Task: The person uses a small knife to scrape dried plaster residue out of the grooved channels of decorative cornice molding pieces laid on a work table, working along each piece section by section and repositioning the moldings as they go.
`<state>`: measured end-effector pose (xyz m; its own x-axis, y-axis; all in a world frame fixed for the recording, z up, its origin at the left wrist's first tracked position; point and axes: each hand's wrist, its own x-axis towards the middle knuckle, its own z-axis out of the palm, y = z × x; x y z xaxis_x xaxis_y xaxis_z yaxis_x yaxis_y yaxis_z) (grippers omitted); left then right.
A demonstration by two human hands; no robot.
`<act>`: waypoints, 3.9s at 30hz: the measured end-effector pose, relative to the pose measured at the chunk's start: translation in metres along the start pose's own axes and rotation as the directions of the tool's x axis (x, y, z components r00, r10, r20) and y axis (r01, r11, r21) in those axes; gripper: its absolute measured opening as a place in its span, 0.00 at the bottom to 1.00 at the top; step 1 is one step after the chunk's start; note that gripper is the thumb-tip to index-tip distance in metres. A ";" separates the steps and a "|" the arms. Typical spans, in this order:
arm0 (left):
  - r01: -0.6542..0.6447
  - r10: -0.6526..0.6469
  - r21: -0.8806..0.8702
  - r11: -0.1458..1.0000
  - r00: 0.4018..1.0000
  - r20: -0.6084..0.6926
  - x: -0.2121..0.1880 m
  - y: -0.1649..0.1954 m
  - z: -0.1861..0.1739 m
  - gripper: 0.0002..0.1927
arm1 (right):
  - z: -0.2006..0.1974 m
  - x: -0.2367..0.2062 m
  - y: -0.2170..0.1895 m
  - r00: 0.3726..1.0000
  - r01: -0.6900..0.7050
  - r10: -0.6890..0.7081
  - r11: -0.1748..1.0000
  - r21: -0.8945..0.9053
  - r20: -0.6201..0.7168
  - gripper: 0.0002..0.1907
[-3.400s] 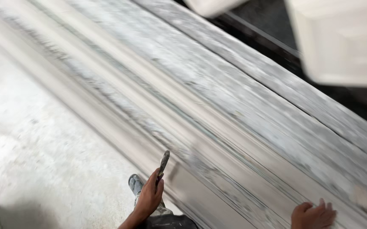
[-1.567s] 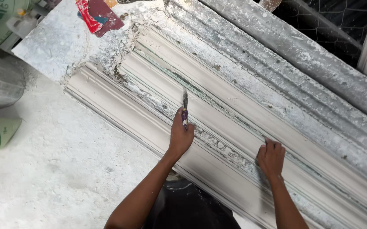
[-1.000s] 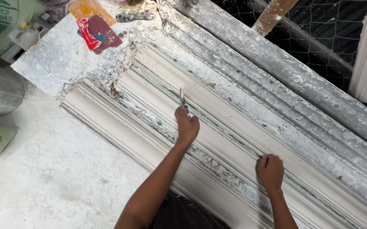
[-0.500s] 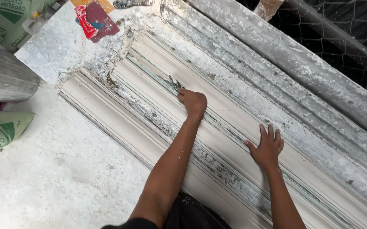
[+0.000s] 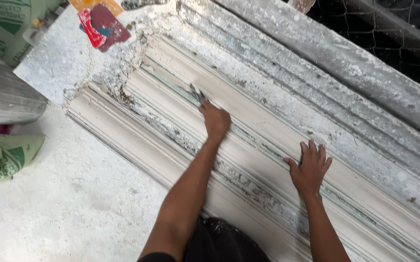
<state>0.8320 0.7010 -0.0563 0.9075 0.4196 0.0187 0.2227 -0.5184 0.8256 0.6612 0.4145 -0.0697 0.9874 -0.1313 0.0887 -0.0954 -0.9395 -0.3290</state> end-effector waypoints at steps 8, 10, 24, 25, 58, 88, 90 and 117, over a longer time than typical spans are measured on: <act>0.564 -0.376 -0.702 0.435 0.822 0.427 0.050 -0.005 -0.071 0.30 | 0.003 -0.005 -0.003 0.993 -0.118 0.119 0.993 0.013 -0.016 0.41; 0.511 -0.281 -0.728 0.456 0.859 0.428 0.041 -0.018 -0.112 0.30 | 0.002 -0.007 -0.005 0.993 -0.112 0.113 0.994 0.017 -0.044 0.38; 0.071 0.226 -0.459 0.886 0.798 0.559 -0.178 -0.021 -0.120 0.27 | 0.001 -0.069 -0.172 0.771 -0.622 -0.009 0.204 0.756 0.636 0.33; -0.023 0.289 -0.427 0.904 0.769 0.571 -0.179 -0.029 -0.116 0.27 | 0.002 -0.071 -0.178 0.770 -0.620 0.022 0.262 0.740 0.637 0.32; 0.068 -0.036 -0.064 0.996 0.913 0.406 -0.185 -0.060 -0.122 0.40 | 0.055 0.026 -0.183 0.917 0.314 -0.310 0.949 0.025 0.250 0.37; 0.055 -0.066 0.154 0.987 0.995 0.070 0.082 -0.170 -0.204 0.21 | 0.054 0.033 -0.184 0.924 0.301 -0.299 0.953 0.025 0.237 0.36; -0.002 -0.006 0.123 0.992 0.998 0.069 0.120 -0.177 -0.242 0.21 | 0.052 0.022 -0.186 0.938 0.267 -0.258 0.964 -0.009 0.234 0.35; -0.896 0.560 -0.372 0.243 -0.184 0.808 -0.056 -0.092 -0.170 0.09 | 0.035 -0.244 -0.169 0.643 -0.763 0.758 0.646 -0.005 -0.108 0.36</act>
<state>0.6998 0.8515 -0.0379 0.2455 -0.9694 0.0034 -0.8915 -0.2245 0.3935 0.4404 0.6161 -0.0693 0.5488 -0.8309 -0.0911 -0.8157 -0.5085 -0.2760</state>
